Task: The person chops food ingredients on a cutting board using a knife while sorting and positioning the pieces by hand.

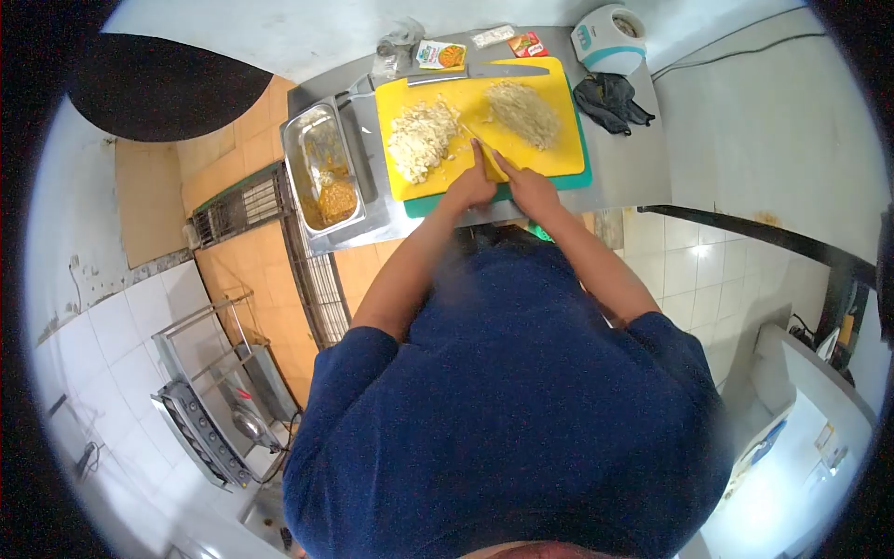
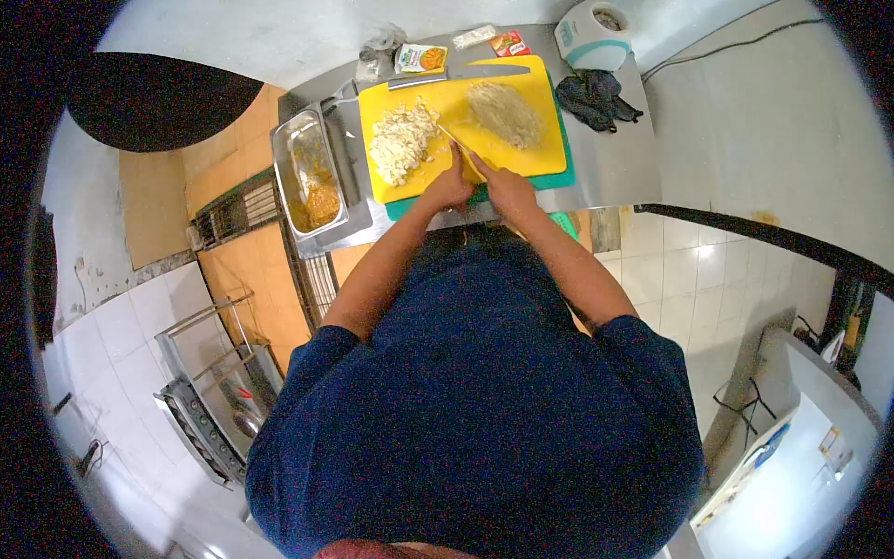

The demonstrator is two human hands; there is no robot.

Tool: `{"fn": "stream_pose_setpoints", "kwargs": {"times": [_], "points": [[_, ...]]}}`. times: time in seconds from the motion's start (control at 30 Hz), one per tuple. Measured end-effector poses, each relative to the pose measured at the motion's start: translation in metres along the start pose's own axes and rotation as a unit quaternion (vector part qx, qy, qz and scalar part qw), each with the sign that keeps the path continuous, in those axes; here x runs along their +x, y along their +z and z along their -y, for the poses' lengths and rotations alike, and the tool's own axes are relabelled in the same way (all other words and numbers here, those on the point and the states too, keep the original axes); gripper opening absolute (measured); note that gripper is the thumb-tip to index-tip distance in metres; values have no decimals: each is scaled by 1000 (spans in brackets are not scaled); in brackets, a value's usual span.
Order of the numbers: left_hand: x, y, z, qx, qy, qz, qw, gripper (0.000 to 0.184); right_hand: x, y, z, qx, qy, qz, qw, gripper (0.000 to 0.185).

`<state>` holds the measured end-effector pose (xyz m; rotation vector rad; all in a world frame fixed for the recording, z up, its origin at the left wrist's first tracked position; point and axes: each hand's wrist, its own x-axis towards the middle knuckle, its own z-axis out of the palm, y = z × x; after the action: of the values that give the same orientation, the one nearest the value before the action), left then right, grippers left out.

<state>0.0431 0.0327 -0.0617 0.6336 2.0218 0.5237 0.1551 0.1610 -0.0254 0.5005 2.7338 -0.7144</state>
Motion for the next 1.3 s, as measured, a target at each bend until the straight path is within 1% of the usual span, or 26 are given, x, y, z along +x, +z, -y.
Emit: {"fn": "stream_pose_setpoints", "kwargs": {"times": [0.03,0.13,0.23,0.33,0.43,0.53,0.63,0.73,0.83,0.93,1.03,1.07,1.13,1.17,1.23,1.27,1.3], "points": [[1,1,2,6,7,-9,1000,111,3,1,4,-6,-6,-9,1000,62],[-3,-5,-2,-24,-6,29,999,112,9,-16,12,17,-11,-25,999,64],[-2,-3,-1,-44,4,26,999,113,-5,-26,20,29,28,4,999,65],[7,6,8,-5,29,-28,999,114,-15,-4,19,43,23,4,999,62],[9,9,14,12,37,-38,999,112,-16,-4,18,45,42,8,998,58],[6,16,15,-11,34,-55,998,111,-17,-18,15,98,47,-61,992,56],[3,10,10,0,22,-46,999,110,-18,-18,3,125,31,-95,987,57],[-1,3,6,13,14,-30,999,109,-24,-11,6,96,49,-64,992,58],[-5,-1,8,7,36,-24,999,109,-27,-4,16,87,49,-52,994,58],[-7,-4,9,1,36,-29,999,107,-27,0,23,59,54,-39,996,63],[-7,-8,14,-25,68,-92,993,95,-30,2,22,124,58,-93,986,61],[-7,-12,16,-103,84,-88,987,88,-29,3,19,153,12,-151,977,61],[-35,-31,4,-257,112,-76,957,76,-28,5,14,208,-81,-262,939,62],[-43,-33,3,-309,148,-118,932,57,-30,3,13,264,-32,-218,939,62],[-59,-52,3,-332,186,-135,915,51,-39,-17,24,373,64,-124,917,62],[-66,-63,0,-343,208,-144,905,48,-42,-26,32,397,88,-106,907,61],[-81,-76,-10,-353,209,-177,895,40,-45,-36,40,421,112,-88,896,61]]}}
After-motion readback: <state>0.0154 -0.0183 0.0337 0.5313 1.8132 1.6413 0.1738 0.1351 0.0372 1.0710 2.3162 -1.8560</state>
